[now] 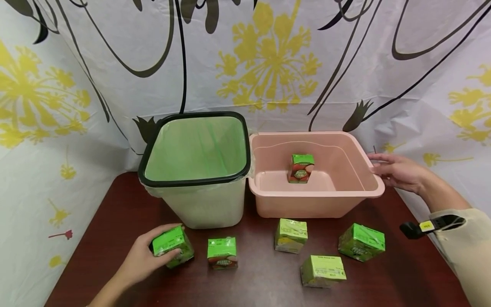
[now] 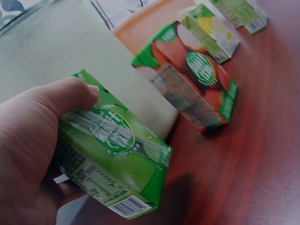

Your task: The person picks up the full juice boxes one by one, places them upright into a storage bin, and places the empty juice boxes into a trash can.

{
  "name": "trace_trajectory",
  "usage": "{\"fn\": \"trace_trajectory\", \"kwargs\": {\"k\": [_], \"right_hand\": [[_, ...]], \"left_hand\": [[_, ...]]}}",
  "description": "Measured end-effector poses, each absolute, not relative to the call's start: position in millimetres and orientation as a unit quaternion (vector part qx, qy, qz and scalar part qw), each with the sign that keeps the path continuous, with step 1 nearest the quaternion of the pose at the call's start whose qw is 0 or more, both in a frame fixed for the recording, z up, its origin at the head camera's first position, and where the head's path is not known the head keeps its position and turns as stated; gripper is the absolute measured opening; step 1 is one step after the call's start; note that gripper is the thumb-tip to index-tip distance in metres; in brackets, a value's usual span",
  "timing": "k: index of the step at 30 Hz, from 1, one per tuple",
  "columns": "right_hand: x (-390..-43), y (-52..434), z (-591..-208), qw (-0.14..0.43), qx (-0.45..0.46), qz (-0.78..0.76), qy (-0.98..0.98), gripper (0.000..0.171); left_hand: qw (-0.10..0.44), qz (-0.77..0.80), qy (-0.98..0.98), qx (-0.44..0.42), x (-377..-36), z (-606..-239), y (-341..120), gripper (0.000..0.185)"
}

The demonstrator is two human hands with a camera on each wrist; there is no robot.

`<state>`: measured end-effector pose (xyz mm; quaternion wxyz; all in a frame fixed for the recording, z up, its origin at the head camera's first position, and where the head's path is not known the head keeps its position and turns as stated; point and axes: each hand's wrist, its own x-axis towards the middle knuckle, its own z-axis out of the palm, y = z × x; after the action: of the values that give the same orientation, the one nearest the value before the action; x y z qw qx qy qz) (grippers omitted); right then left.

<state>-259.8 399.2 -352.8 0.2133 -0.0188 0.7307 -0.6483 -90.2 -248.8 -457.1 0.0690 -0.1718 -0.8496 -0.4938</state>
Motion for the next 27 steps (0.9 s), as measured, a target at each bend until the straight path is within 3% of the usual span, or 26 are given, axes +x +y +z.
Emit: {"fn": "trace_trajectory", "kwargs": {"k": [27], "right_hand": [[-262, 399, -354, 0.216, -0.023, -0.650, 0.728, 0.044]], "left_hand": [[0.036, -0.503, -0.833, -0.227, -87, -366, -205, 0.052]]}}
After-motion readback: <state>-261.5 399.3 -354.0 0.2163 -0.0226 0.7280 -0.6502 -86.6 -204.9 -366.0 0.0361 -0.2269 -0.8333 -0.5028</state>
